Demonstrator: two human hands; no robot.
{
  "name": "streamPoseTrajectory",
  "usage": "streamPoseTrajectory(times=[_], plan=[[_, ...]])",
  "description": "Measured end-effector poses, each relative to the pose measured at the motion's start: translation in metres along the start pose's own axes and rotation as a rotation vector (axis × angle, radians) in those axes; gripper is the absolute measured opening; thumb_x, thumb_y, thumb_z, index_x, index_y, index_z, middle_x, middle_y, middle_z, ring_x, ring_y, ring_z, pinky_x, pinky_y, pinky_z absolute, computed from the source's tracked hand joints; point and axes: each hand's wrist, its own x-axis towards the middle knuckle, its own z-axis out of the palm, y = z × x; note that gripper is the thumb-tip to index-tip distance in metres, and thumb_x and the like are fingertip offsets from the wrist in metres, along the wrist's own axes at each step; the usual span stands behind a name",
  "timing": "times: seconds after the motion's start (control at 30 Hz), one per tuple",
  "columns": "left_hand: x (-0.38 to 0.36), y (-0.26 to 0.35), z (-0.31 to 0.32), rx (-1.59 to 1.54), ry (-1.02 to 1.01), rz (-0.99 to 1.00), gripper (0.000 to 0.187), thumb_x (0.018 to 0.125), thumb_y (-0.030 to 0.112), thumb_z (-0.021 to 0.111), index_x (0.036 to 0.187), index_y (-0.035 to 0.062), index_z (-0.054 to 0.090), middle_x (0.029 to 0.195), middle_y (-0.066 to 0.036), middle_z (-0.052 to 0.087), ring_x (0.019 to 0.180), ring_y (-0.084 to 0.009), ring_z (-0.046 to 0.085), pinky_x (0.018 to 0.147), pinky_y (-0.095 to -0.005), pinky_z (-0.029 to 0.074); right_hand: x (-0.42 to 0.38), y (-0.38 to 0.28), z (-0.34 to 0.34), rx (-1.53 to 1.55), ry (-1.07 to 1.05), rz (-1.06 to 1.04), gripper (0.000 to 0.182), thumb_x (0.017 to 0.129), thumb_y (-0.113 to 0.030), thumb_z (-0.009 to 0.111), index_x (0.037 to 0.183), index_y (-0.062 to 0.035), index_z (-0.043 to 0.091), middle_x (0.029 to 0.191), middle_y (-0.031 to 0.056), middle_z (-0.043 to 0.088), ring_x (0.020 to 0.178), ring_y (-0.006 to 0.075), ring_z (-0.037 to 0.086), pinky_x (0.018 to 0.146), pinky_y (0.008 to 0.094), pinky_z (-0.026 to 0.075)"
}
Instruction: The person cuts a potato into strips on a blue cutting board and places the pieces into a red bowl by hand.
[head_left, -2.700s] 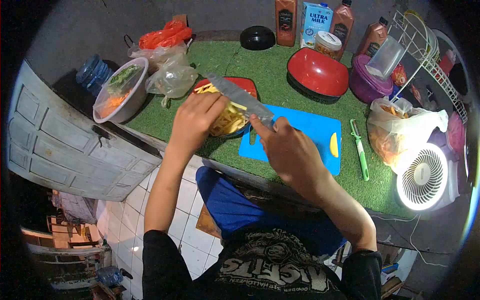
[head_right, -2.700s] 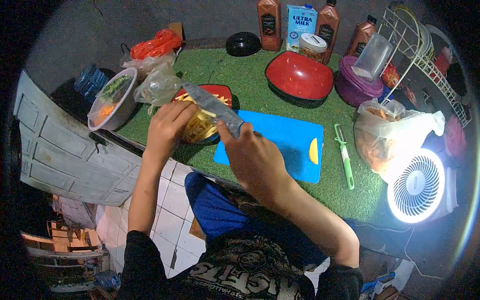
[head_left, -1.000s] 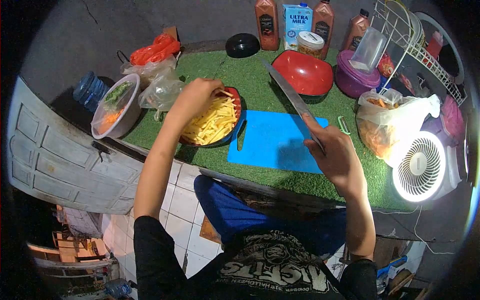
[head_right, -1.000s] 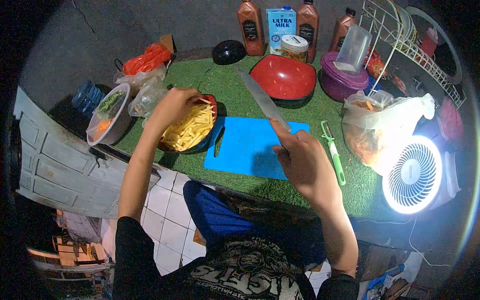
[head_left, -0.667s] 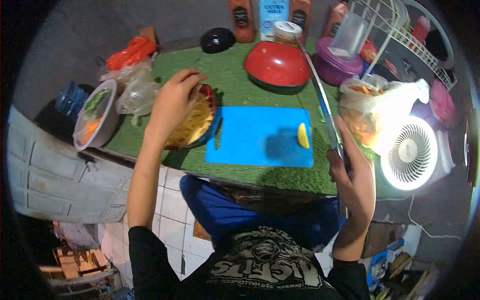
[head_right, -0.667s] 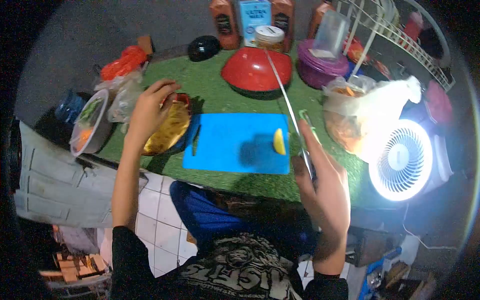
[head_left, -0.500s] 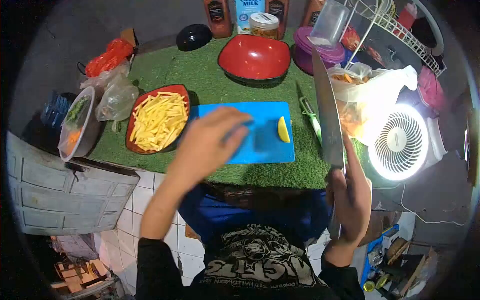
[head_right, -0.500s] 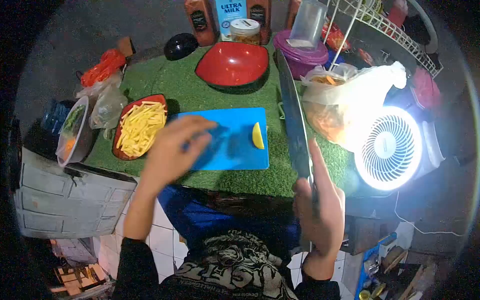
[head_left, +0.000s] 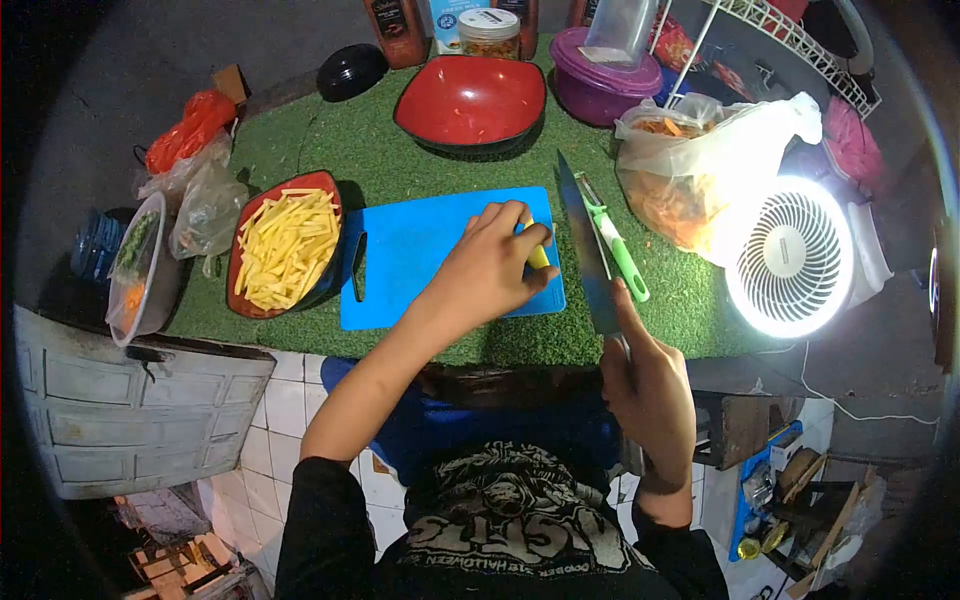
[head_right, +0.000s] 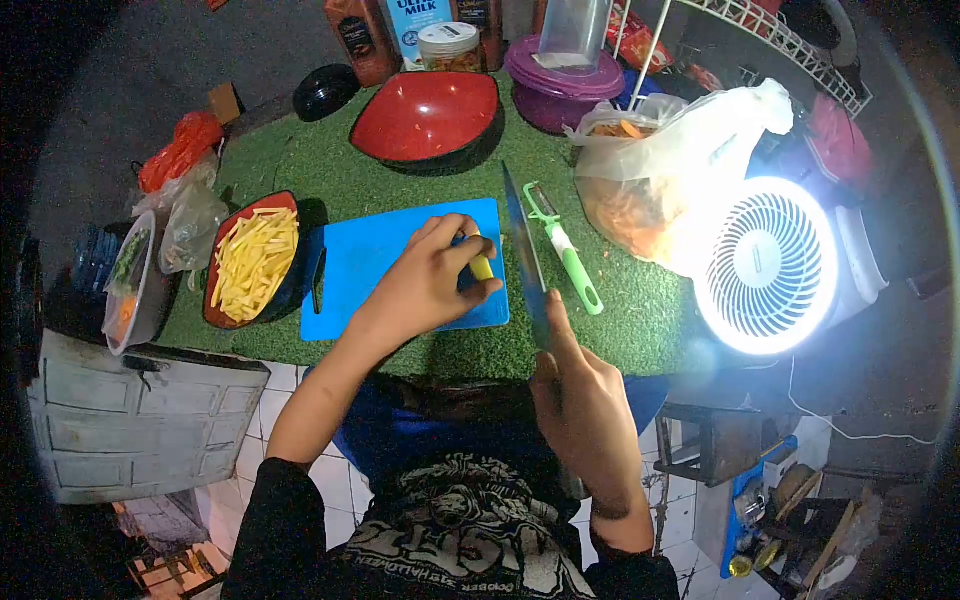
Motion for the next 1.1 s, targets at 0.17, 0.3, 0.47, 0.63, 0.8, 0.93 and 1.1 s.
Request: streamPoseTrajectory(times=[0.17, 0.3, 0.47, 0.63, 0.8, 0.93, 1.1], plan=[[-0.025, -0.018, -0.029, 0.081, 0.006, -0.041, 0.036, 0.077, 0.019, 0.082, 0.104, 0.0021, 0.066, 0.111, -0.014, 0.057, 0.11, -0.0351, 0.057, 0.098, -0.0435, 0.047, -0.004, 0.004, -0.002, 0.02, -0.012, -0.009, 0.071, 0.09, 0.002, 0.058, 0.156, -0.0045, 0.033, 0.081, 0.0273, 0.061, 0.072, 0.0458, 0.065, 0.069, 0.0451, 0.053], [-0.063, -0.034, -0.05, 0.09, 0.05, -0.175, 0.039, 0.079, 0.023, 0.081, 0.109, 0.0029, 0.067, 0.114, -0.016, 0.058, 0.111, -0.0365, 0.055, 0.098, -0.0445, 0.045, 0.0, -0.004, 0.006, -0.032, -0.068, -0.069, 0.071, 0.09, 0.001, 0.058, 0.156, -0.0046, 0.032, 0.082, 0.0263, 0.062, 0.072, 0.0453, 0.065, 0.069, 0.0466, 0.052], [-0.081, -0.04, -0.045, 0.073, 0.143, -0.2, 0.049, 0.083, 0.028, 0.08, 0.121, 0.0022, 0.066, 0.132, -0.017, 0.058, 0.123, -0.0355, 0.053, 0.103, -0.0446, 0.042, 0.014, -0.02, 0.036, -0.081, -0.225, -0.229, 0.075, 0.09, -0.002, 0.06, 0.157, -0.005, 0.028, 0.085, 0.0224, 0.063, 0.073, 0.043, 0.064, 0.069, 0.0516, 0.05], [-0.089, -0.041, -0.035, 0.098, 0.205, -0.282, 0.051, 0.085, 0.03, 0.078, 0.125, 0.0002, 0.066, 0.133, -0.016, 0.059, 0.127, -0.0343, 0.053, 0.105, -0.0462, 0.041, 0.031, -0.022, 0.053, -0.098, -0.277, -0.289, 0.079, 0.089, -0.003, 0.062, 0.157, -0.0014, 0.023, 0.085, 0.0221, 0.063, 0.074, 0.0422, 0.065, 0.071, 0.053, 0.051], [-0.09, -0.045, -0.035, 0.05, 0.227, -0.298, 0.048, 0.085, 0.029, 0.078, 0.121, -0.0007, 0.069, 0.134, -0.014, 0.061, 0.126, -0.0325, 0.055, 0.104, -0.045, 0.042, 0.039, -0.026, 0.064, -0.155, -0.293, -0.329, 0.078, 0.09, -0.006, 0.061, 0.156, 0.0018, 0.022, 0.085, 0.0248, 0.063, 0.074, 0.0442, 0.064, 0.072, 0.0536, 0.052], [-0.089, -0.043, -0.037, 0.061, 0.214, -0.313, 0.048, 0.083, 0.026, 0.08, 0.123, 0.0028, 0.069, 0.135, -0.014, 0.061, 0.125, -0.0339, 0.058, 0.105, -0.0427, 0.046, 0.04, -0.026, 0.067, -0.145, -0.275, -0.356, 0.076, 0.09, -0.006, 0.061, 0.156, 0.0018, 0.022, 0.084, 0.026, 0.062, 0.074, 0.0452, 0.064, 0.072, 0.0544, 0.051], [-0.09, -0.044, -0.037, 0.053, 0.218, -0.302, 0.047, 0.083, 0.026, 0.08, 0.123, 0.0031, 0.069, 0.135, -0.014, 0.061, 0.125, -0.0342, 0.058, 0.105, -0.0431, 0.045, 0.038, -0.031, 0.063, -0.122, -0.242, -0.324, 0.074, 0.086, 0.004, 0.061, 0.154, -0.0008, 0.033, 0.081, 0.0185, 0.064, 0.07, 0.0379, 0.066, 0.07, 0.047, 0.052]])
